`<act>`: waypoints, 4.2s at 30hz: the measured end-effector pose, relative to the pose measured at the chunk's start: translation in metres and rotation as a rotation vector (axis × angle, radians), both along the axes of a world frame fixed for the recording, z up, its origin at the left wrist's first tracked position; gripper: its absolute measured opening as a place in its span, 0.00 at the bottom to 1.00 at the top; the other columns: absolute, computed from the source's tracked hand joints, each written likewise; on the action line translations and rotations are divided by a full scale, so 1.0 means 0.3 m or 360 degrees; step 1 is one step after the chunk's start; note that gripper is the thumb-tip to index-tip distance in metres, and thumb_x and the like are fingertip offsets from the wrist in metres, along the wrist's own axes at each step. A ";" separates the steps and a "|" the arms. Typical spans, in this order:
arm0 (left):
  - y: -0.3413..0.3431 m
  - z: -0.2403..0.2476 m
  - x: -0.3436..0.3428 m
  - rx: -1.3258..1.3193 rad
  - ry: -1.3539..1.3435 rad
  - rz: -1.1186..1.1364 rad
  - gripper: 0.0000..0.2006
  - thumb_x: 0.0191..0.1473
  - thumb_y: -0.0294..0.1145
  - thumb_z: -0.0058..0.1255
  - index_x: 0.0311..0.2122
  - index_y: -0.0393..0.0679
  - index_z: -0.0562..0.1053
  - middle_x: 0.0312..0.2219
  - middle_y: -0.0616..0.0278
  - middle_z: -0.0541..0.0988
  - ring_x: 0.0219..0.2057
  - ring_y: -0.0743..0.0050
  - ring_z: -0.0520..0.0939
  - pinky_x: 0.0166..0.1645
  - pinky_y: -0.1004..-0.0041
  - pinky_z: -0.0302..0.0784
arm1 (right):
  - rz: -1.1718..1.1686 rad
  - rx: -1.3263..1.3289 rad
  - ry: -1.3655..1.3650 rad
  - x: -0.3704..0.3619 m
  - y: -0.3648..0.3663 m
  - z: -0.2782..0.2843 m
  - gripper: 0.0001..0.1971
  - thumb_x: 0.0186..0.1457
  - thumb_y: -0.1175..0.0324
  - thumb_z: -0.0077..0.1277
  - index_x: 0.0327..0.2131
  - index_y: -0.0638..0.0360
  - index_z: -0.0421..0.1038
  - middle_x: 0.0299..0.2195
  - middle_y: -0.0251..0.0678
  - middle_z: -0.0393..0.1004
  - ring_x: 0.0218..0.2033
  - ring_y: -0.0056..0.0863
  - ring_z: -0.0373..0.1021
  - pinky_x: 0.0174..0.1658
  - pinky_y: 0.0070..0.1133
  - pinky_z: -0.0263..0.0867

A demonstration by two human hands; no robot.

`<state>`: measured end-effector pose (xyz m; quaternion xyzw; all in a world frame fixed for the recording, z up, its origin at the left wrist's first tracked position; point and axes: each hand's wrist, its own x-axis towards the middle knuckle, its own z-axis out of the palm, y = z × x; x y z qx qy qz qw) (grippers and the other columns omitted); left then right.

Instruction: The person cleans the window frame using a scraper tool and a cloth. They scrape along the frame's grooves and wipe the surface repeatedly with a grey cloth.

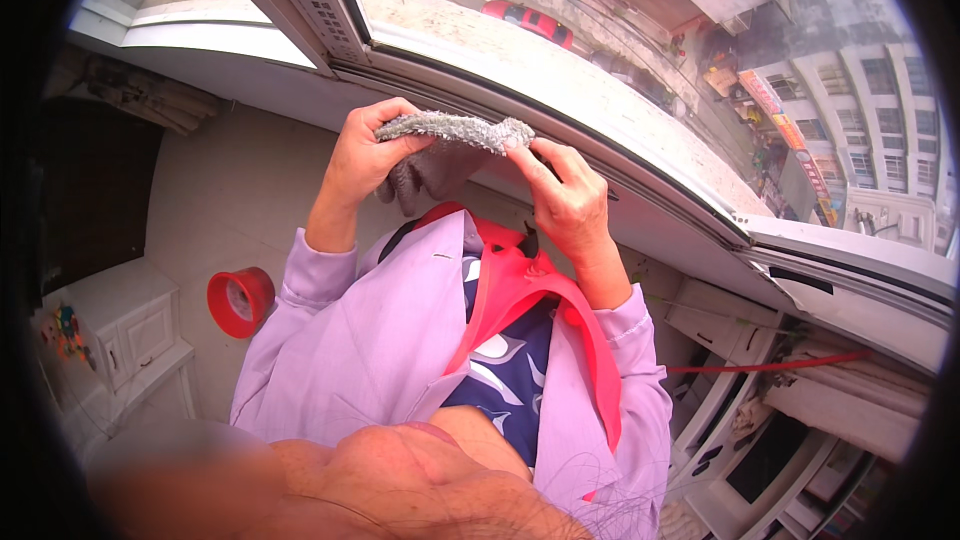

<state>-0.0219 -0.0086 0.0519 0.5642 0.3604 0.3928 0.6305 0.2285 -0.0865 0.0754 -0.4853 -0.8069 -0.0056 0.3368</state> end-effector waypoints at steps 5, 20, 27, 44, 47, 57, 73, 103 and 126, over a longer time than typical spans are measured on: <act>0.010 -0.015 0.040 0.0336 0.0099 0.0431 0.06 0.51 0.24 0.58 0.31 0.37 0.72 0.22 0.67 0.75 0.26 0.86 0.72 0.32 0.80 0.69 | 0.0053 -0.0364 0.0219 -0.047 0.021 0.060 0.23 0.46 0.81 0.56 0.48 0.54 0.74 0.36 0.41 0.73 0.33 0.35 0.72 0.36 0.24 0.68; 0.026 -0.003 0.032 0.0250 -0.0172 0.0302 0.12 0.51 0.21 0.57 0.40 0.39 0.69 0.32 0.65 0.78 0.35 0.85 0.76 0.40 0.81 0.71 | -0.0236 -0.0159 -0.0114 -0.055 0.041 0.036 0.27 0.40 0.79 0.53 0.45 0.36 0.77 0.36 0.35 0.70 0.31 0.31 0.72 0.30 0.24 0.70; 0.040 -0.047 0.075 0.0663 0.0185 0.0777 0.09 0.49 0.19 0.59 0.37 0.39 0.74 0.31 0.62 0.80 0.33 0.80 0.79 0.38 0.78 0.74 | -0.0296 -0.0008 -0.0229 -0.110 0.086 0.017 0.28 0.39 0.80 0.51 0.46 0.37 0.76 0.36 0.37 0.69 0.33 0.33 0.72 0.30 0.24 0.71; 0.072 -0.084 0.076 0.1364 0.0523 0.1052 0.12 0.45 0.18 0.60 0.37 0.41 0.77 0.31 0.57 0.80 0.32 0.63 0.81 0.37 0.71 0.77 | -0.0129 -0.0417 -0.0094 -0.124 0.069 0.037 0.33 0.39 0.84 0.48 0.54 0.49 0.69 0.42 0.48 0.66 0.31 0.42 0.74 0.29 0.31 0.73; 0.091 -0.061 0.068 0.1369 0.0606 0.1164 0.11 0.45 0.20 0.62 0.37 0.41 0.78 0.31 0.59 0.79 0.31 0.66 0.80 0.37 0.72 0.76 | -0.0135 -0.0414 -0.0116 -0.164 0.101 0.063 0.33 0.40 0.84 0.48 0.54 0.49 0.69 0.42 0.51 0.66 0.30 0.45 0.74 0.30 0.32 0.73; 0.107 -0.071 -0.020 0.1304 0.0678 0.1309 0.22 0.42 0.28 0.68 0.45 0.41 0.74 0.32 0.62 0.75 0.24 0.76 0.74 0.31 0.77 0.73 | -0.0129 -0.0557 -0.0251 -0.173 0.105 0.114 0.33 0.41 0.83 0.48 0.54 0.49 0.67 0.40 0.51 0.66 0.26 0.46 0.73 0.28 0.33 0.73; 0.122 0.009 -0.078 0.1274 0.1192 0.0940 0.38 0.36 0.37 0.69 0.56 0.60 0.66 0.31 0.62 0.76 0.30 0.59 0.81 0.32 0.64 0.78 | -0.0234 -0.0563 -0.0352 -0.129 0.045 0.123 0.33 0.41 0.82 0.48 0.56 0.48 0.67 0.39 0.47 0.65 0.24 0.42 0.73 0.26 0.32 0.71; 0.203 -0.021 -0.040 0.1727 0.0977 0.1327 0.16 0.46 0.35 0.65 0.42 0.50 0.78 0.25 0.64 0.74 0.23 0.71 0.75 0.26 0.72 0.72 | -0.0385 -0.0393 -0.0348 -0.035 -0.017 0.081 0.33 0.42 0.80 0.48 0.56 0.48 0.67 0.41 0.48 0.67 0.26 0.39 0.74 0.26 0.29 0.72; 0.222 0.009 0.024 0.1869 0.1092 0.1562 0.06 0.50 0.24 0.61 0.34 0.41 0.77 0.25 0.64 0.75 0.22 0.74 0.73 0.23 0.76 0.69 | -0.0436 -0.0307 -0.0308 0.224 -0.128 0.072 0.29 0.44 0.78 0.49 0.54 0.46 0.69 0.40 0.41 0.68 0.29 0.33 0.74 0.26 0.27 0.72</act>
